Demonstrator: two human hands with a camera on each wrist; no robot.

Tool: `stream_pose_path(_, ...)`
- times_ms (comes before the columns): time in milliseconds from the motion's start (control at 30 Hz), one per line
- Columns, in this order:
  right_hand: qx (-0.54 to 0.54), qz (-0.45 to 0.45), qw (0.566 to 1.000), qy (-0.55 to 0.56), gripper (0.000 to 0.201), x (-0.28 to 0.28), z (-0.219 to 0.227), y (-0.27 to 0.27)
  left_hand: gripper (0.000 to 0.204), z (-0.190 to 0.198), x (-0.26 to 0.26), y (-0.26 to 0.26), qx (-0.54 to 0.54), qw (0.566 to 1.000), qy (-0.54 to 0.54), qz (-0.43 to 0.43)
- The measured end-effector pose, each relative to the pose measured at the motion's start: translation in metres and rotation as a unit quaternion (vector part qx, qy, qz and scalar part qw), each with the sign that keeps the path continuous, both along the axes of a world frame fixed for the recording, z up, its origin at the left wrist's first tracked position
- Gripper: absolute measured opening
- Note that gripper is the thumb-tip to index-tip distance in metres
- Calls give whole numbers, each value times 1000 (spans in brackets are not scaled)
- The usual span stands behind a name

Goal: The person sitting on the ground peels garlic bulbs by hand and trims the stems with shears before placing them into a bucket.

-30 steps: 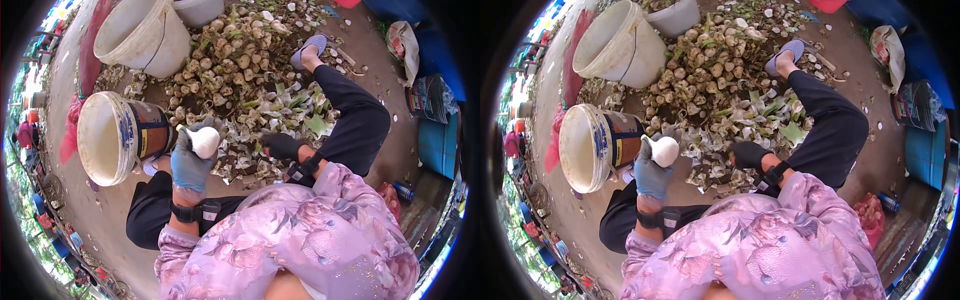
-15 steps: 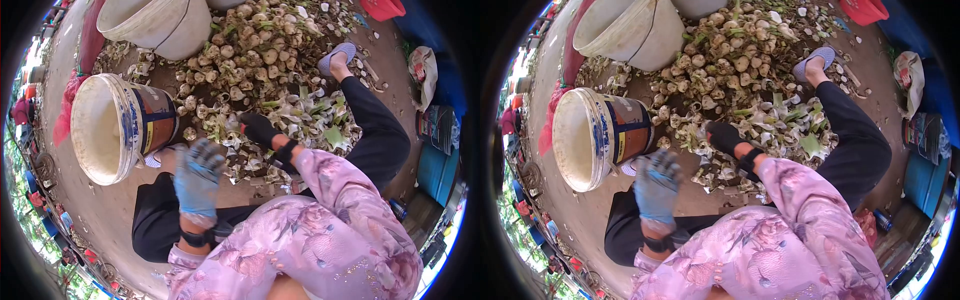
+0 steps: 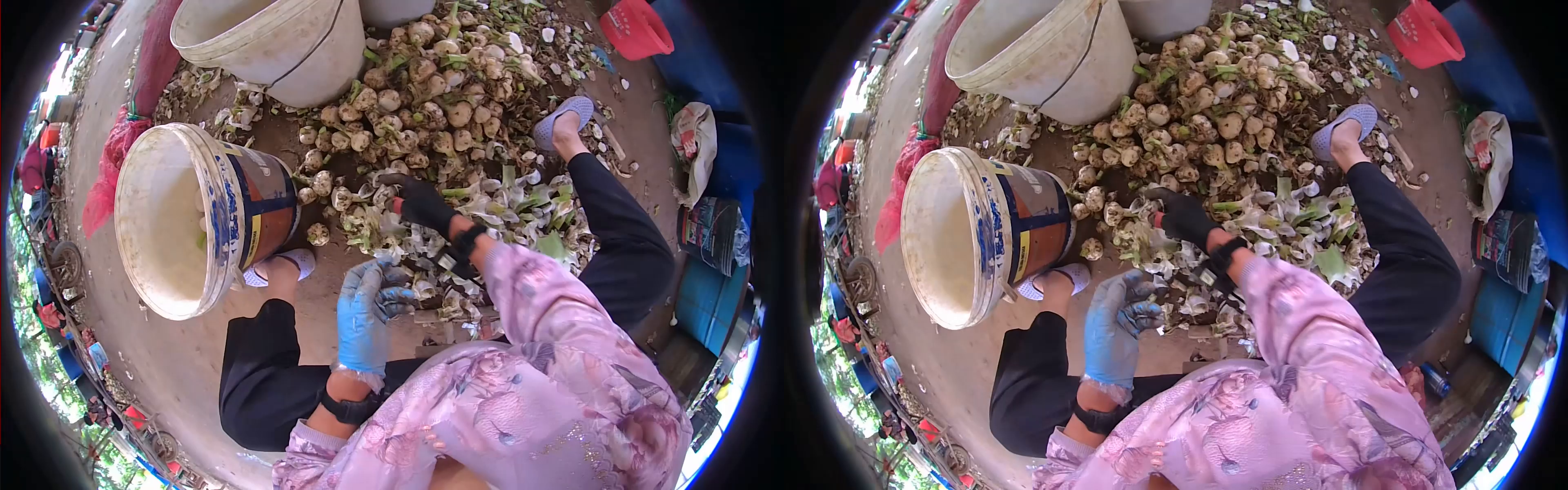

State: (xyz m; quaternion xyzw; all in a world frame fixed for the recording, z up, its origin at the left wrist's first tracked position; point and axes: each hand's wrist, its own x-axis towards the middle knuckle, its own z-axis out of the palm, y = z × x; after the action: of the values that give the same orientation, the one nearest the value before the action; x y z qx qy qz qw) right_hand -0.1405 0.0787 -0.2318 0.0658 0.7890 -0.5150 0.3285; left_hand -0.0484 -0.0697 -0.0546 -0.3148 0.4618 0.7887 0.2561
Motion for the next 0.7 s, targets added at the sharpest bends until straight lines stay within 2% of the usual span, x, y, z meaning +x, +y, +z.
stream_pose_path(33,4,-2,1000,3,53,9,22,8,35,-6,3,2,-25,1000,6,-2)
stream_pose_path(100,-98,-63,977,178,66,39,74,22,34,-10,4,10,-45,999,17,-7)
stream_pose_path(167,-75,-48,961,263,76,68,98,35,36,-7,3,20,-99,993,-20,-58)
stream_pose_path(200,-63,-33,975,212,76,82,131,40,34,-5,5,23,-62,995,-14,-72)
stream_pose_path(233,-75,-22,945,316,63,94,147,41,34,-4,6,27,-61,995,-11,-79)
stream_pose_path(300,14,54,910,411,60,117,167,51,34,-3,11,35,-13,983,55,-172)
stream_pose_path(333,19,47,909,414,60,127,175,54,34,-6,15,39,49,984,87,-150)
stream_pose_path(367,-102,-72,922,366,55,134,183,56,34,3,18,46,50,982,92,-159)
stream_pose_path(400,-222,-188,905,311,50,139,188,59,34,17,20,54,45,982,117,-142)
stream_pose_path(433,-219,-193,901,319,50,140,191,65,35,27,22,61,41,981,141,-125)
stream_pose_path(467,-265,-245,903,232,42,141,191,73,43,31,24,63,40,976,160,-145)
stream_pose_path(500,-309,-294,893,142,35,143,192,80,43,31,28,68,43,973,165,-155)
stream_pose_path(533,-314,-303,895,91,28,143,192,81,47,25,31,72,3,952,249,-177)
stream_pose_path(567,-313,-310,892,98,28,144,188,81,51,17,34,75,-37,922,331,-195)
stream_pose_path(600,-277,-267,913,138,27,145,182,80,55,10,33,73,-130,862,434,-227)
stream_pose_path(633,-240,-222,929,174,26,145,179,79,55,6,36,70,-129,860,435,-231)
stream_pose_path(700,-216,-220,938,161,22,143,187,77,56,11,39,67,-169,857,421,-243)
